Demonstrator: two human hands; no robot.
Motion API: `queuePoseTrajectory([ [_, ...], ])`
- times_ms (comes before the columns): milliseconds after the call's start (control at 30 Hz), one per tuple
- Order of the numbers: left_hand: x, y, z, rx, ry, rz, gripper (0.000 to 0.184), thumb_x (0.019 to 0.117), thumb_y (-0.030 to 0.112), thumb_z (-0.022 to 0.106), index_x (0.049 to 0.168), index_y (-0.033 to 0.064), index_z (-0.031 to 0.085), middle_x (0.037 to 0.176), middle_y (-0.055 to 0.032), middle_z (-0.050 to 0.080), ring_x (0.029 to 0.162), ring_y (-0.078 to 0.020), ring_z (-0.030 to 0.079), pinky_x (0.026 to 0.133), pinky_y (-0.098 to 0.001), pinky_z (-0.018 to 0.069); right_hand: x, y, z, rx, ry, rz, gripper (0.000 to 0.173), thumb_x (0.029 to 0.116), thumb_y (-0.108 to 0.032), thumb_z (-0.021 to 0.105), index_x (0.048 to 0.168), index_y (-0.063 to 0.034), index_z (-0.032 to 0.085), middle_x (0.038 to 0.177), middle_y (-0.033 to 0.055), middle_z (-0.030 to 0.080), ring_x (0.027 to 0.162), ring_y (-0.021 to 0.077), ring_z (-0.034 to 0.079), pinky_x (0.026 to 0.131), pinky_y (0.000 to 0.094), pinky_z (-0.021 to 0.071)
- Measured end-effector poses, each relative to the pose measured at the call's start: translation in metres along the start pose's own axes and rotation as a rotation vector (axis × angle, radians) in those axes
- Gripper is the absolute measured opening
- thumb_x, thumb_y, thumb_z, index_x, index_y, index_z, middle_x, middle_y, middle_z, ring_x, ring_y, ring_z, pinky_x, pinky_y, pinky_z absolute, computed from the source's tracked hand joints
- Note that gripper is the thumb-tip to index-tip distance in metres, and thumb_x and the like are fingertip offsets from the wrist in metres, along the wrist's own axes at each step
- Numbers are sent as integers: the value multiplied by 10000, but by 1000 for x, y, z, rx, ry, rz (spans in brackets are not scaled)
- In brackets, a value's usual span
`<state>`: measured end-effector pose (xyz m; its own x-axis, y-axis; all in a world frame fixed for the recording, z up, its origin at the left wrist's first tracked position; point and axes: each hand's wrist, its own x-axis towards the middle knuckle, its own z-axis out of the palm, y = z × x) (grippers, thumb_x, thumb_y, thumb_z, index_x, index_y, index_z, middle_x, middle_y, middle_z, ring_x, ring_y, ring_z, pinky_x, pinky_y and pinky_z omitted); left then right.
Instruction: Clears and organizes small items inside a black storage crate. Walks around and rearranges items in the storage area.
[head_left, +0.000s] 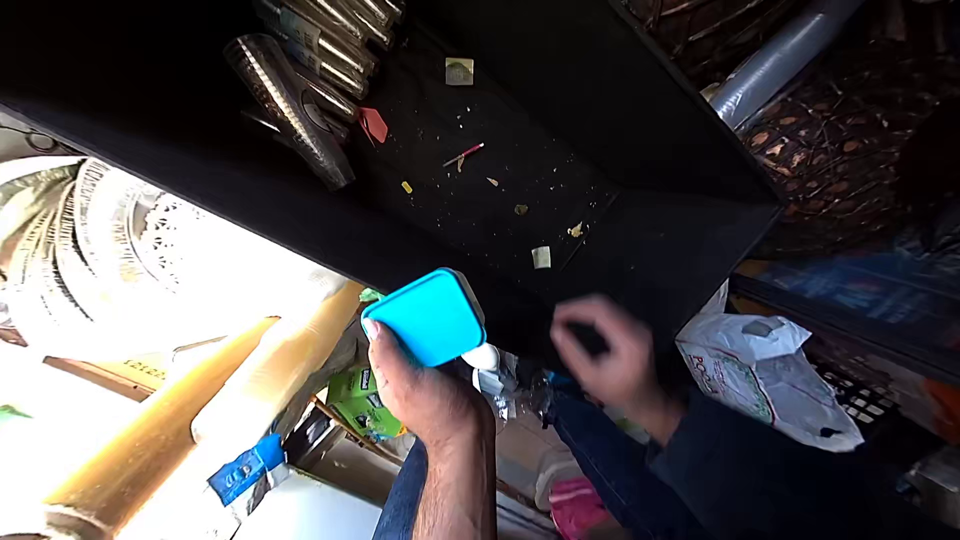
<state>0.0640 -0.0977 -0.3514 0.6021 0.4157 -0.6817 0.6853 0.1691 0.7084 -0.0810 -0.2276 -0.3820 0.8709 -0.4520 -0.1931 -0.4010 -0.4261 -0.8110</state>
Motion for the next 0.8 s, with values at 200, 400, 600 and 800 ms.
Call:
queuePoseTrajectory([
  [200, 9, 2, -3, 9, -9, 25, 418, 1117, 379, 362, 1238, 48, 586, 979, -117, 684, 865, -202, 711, 749, -405, 621, 200, 144, 80, -449, -321, 182, 695, 867, -296, 816, 1468, -99, 530, 1418, 210, 560, 1299, 413, 555, 1034, 610, 501],
  [400, 27, 11, -15, 5, -23, -8, 448, 1119, 366, 359, 1298, 20, 581, 988, -160, 683, 844, -218, 713, 748, -397, 627, 287, 164, 189, -763, -525, -93, 992, 813, -257, 851, 1634, -178, 299, 1728, 155, 98, 1580, 428, 80, 1192, 751, 167],
  [600, 27, 15, -17, -16, 4, -69, 435, 1115, 371, 373, 1295, 39, 589, 1008, -144, 687, 871, -210, 712, 768, -392, 621, 201, 133, 103, -823, -886, 72, 681, 1045, -156, 558, 1642, -101, 234, 1742, 108, 34, 1603, 334, 1, 1243, 670, 66],
  [800, 19, 11, -8, -7, 13, -69, 419, 1111, 382, 387, 1253, 54, 604, 972, -119, 684, 858, -189, 709, 760, -373, 619, 153, 93, 34, -920, -1144, 305, 508, 1032, 45, 453, 1536, -15, 420, 1686, 160, 256, 1585, 371, 138, 1252, 603, 154],
])
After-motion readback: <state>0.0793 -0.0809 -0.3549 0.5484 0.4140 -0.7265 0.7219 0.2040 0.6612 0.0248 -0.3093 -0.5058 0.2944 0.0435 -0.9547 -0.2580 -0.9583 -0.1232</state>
